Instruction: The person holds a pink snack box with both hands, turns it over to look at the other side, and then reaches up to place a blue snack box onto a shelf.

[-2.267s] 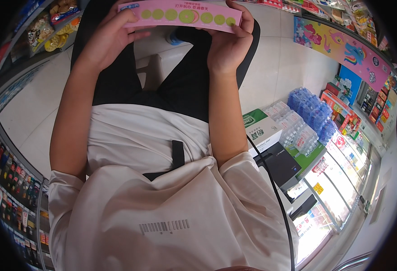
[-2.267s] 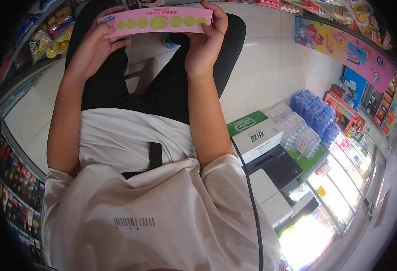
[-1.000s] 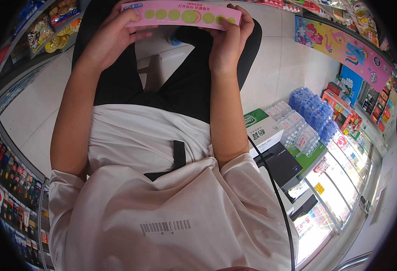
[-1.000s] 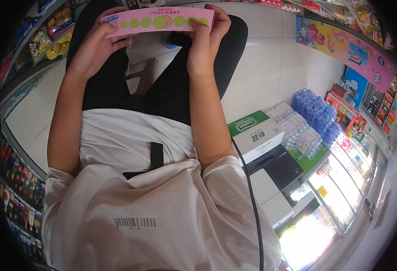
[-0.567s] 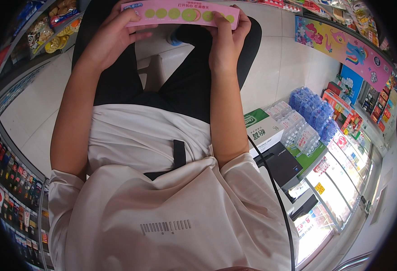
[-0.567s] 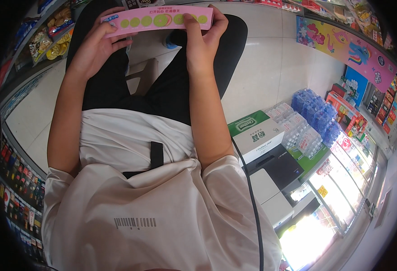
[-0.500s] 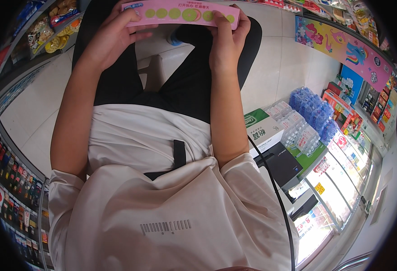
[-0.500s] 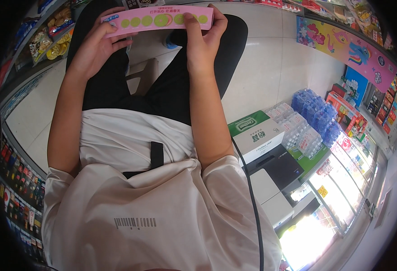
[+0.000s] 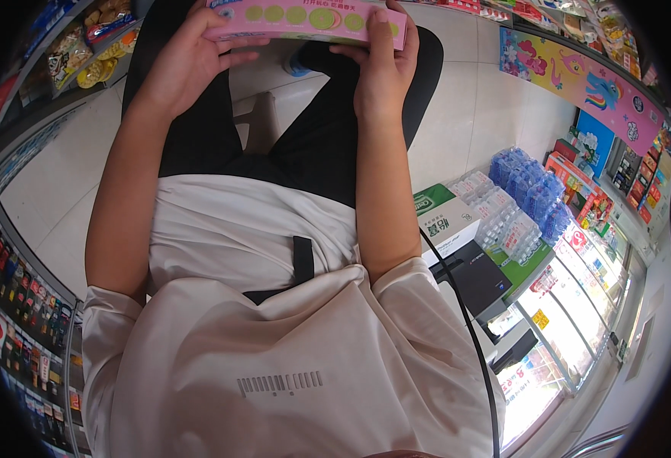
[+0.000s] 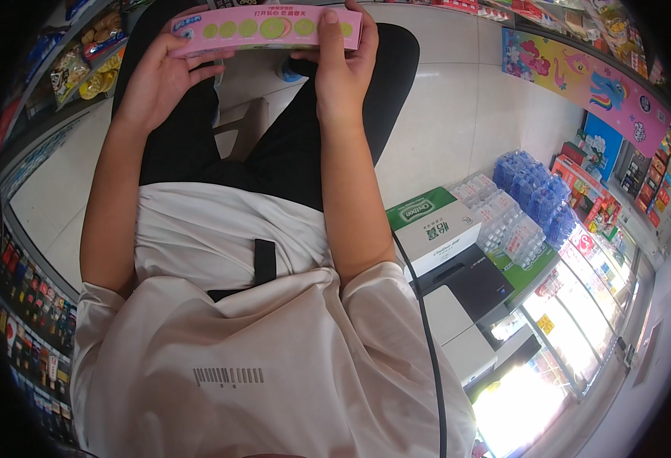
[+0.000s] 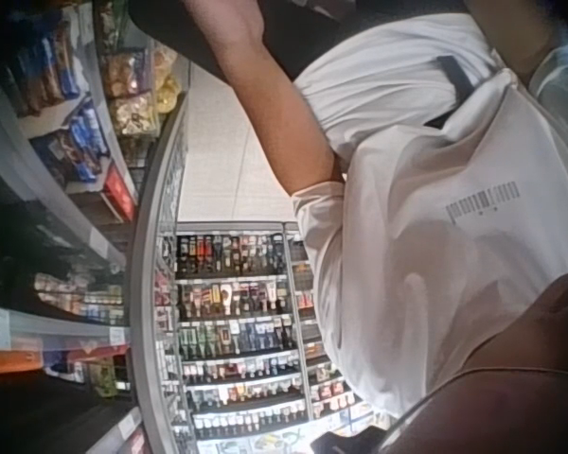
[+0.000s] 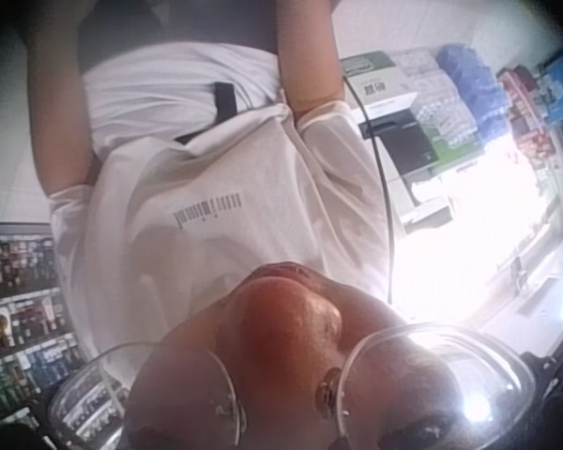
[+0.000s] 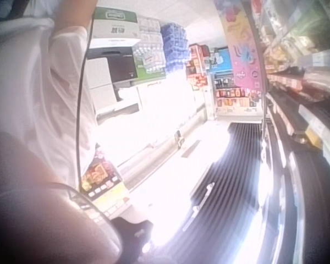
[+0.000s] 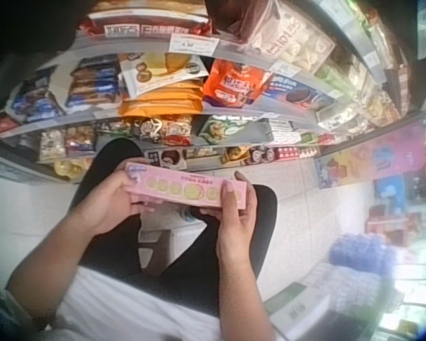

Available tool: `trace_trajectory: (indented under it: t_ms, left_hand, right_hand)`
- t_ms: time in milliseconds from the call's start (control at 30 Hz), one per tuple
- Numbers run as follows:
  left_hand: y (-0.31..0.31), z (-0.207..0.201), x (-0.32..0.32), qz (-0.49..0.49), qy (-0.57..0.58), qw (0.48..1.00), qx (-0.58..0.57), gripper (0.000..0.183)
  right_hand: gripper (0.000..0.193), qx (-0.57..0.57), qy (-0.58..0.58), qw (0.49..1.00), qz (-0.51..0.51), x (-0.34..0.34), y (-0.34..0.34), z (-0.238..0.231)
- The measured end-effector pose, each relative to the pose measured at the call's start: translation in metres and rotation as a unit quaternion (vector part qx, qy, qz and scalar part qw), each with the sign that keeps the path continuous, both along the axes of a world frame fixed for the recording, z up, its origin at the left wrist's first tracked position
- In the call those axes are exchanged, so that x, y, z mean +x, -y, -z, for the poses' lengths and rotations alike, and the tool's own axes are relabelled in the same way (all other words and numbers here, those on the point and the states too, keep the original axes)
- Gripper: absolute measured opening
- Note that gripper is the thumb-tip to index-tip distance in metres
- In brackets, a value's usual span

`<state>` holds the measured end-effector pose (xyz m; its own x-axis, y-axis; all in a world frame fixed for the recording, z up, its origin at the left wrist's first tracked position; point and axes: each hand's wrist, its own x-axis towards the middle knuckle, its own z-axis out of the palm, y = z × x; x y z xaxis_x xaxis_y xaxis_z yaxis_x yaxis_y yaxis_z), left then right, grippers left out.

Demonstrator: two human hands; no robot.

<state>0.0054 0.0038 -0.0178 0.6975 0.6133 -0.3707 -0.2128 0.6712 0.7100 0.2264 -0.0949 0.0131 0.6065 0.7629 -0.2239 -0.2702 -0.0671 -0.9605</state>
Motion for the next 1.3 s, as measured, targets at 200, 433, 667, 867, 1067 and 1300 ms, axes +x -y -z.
trace_trajectory:
  t_ms: [200, 433, 667, 867, 1067, 1300]
  left_hand:
    - [0.001, -0.005, 0.001, -0.02, 0.005, 1.0, -0.009, 0.051]
    - [0.002, 0.001, -0.002, -0.001, -0.016, 0.999, 0.029, 0.052]
    - [0.003, -0.001, -0.003, -0.002, -0.021, 0.999, 0.026, 0.052]
    - [0.005, 0.001, -0.002, -0.005, -0.013, 0.999, 0.037, 0.049]
    - [0.007, -0.002, 0.002, 0.004, -0.027, 0.998, 0.063, 0.051]
    - [0.011, -0.003, -0.001, -0.002, -0.056, 0.994, 0.094, 0.056]
  right_hand:
    - [0.045, -0.007, 0.043, 0.998, -0.04, 0.01, 0.008, 0.015]
    - [0.06, -0.003, 0.065, 0.998, -0.013, 0.007, 0.004, 0.02]
    - [0.055, -0.017, 0.042, 0.999, -0.01, 0.01, 0.005, 0.022]
    - [0.047, -0.006, 0.011, 1.0, 0.021, 0.005, 0.003, 0.016]
    - [0.05, 0.016, 0.044, 0.998, 0.045, -0.001, 0.0, 0.017]
    - [0.075, 0.02, 0.115, 0.993, 0.006, -0.01, -0.003, 0.023]
